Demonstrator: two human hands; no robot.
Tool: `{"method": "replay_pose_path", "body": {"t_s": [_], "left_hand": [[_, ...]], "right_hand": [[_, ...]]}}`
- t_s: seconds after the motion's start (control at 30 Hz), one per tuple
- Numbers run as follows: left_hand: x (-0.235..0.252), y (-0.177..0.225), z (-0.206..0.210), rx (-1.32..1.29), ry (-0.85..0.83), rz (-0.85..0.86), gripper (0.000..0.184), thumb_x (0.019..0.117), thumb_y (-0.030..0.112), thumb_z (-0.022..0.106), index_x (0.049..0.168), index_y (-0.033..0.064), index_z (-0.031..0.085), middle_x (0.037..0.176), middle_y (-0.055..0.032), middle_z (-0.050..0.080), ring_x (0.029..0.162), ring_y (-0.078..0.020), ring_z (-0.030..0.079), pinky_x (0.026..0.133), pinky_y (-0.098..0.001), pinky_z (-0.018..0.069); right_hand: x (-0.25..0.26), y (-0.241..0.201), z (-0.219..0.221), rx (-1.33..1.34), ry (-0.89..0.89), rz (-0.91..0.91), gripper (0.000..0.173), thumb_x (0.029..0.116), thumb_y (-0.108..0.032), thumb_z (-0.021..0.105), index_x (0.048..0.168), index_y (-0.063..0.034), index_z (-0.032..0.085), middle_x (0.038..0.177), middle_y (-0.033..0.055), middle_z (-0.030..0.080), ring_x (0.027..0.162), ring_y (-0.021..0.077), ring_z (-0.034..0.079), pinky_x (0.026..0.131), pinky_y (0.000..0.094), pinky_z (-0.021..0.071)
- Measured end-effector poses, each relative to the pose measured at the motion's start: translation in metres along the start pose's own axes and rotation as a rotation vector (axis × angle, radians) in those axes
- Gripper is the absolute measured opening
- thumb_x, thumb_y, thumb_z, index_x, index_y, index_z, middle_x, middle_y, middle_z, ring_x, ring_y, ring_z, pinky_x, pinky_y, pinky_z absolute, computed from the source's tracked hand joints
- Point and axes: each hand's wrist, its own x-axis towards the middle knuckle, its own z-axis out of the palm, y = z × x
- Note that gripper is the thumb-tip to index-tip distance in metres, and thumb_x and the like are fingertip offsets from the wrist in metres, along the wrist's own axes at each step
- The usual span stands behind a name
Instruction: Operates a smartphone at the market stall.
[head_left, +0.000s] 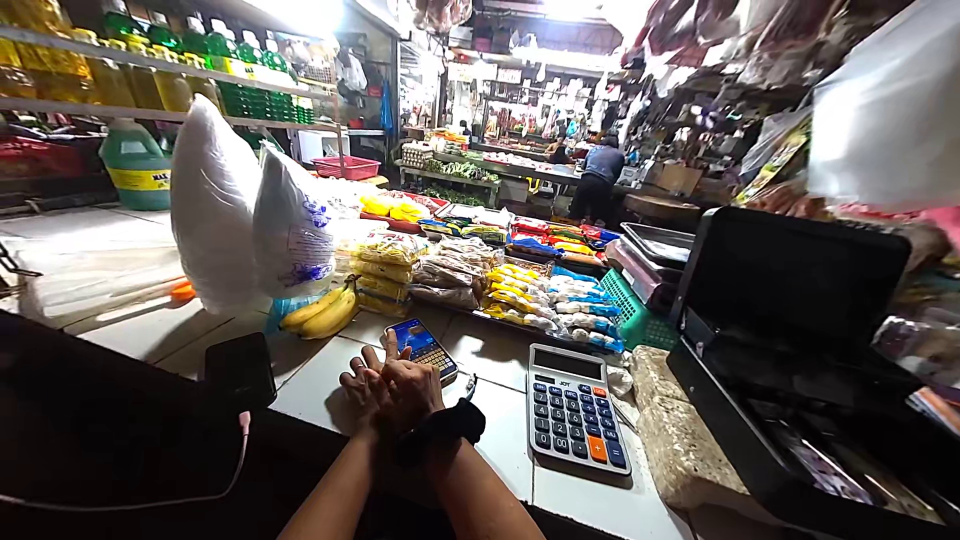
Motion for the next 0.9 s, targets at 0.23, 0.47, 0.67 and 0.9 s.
{"method": "replay_pose_path", "body": {"t_s": [0.23, 0.47, 0.67, 0.9], "left_hand": [[0.007, 0.003, -0.003, -0.037, -0.016, -0.081, 0.054, 0.108, 0.037, 0.04, 0.16, 0.0216, 0.037, 0.147, -0.0269, 0.05, 0.129, -0.0465, 0.051, 0.1, -0.0616, 0.0382], [0.009, 0.011, -0.025, -0.363, 0.029, -0.198, 0.06, 0.1104, 0.037, 0.035, 0.162, 0.009, 0.024, 0.149, -0.0305, 0.044, 0.135, -0.0469, 0.046, 0.108, -0.0633, 0.0339], [0.011, -0.003, -0.024, -0.785, 0.241, -0.247, 0.05, 0.1123, 0.026, 0.029, 0.153, -0.001, 0.038, 0.138, -0.0243, 0.059, 0.124, -0.0373, 0.061, 0.104, -0.0536, 0.0463], [0.015, -0.005, -0.028, -0.86, 0.278, -0.224, 0.04, 0.1117, 0.016, 0.03, 0.129, -0.0059, 0.059, 0.109, -0.0235, 0.068, 0.093, -0.0306, 0.068, 0.086, -0.0459, 0.0525]], "right_hand": [[0.01, -0.022, -0.019, -0.02, -0.15, 0.304, 0.033, 0.0959, -0.03, 0.062, 0.102, -0.0011, 0.076, 0.08, 0.0143, 0.074, 0.074, 0.0317, 0.073, 0.068, 0.0538, 0.0557], [0.048, 0.015, -0.076, -0.066, -0.085, 0.851, 0.034, 0.1035, -0.028, 0.055, 0.106, 0.0032, 0.068, 0.097, 0.0197, 0.071, 0.094, 0.0338, 0.07, 0.086, 0.0535, 0.0527], [0.052, 0.055, -0.088, -0.222, -0.526, 0.957, 0.045, 0.1058, -0.039, 0.052, 0.118, 0.001, 0.068, 0.127, 0.0231, 0.065, 0.124, 0.0365, 0.061, 0.105, 0.055, 0.0448], [0.067, 0.027, -0.061, -0.31, -0.898, 0.857, 0.114, 0.0646, -0.055, 0.092, 0.146, 0.0071, 0.042, 0.148, 0.0303, 0.043, 0.139, 0.0441, 0.042, 0.112, 0.0567, 0.0385]]}}
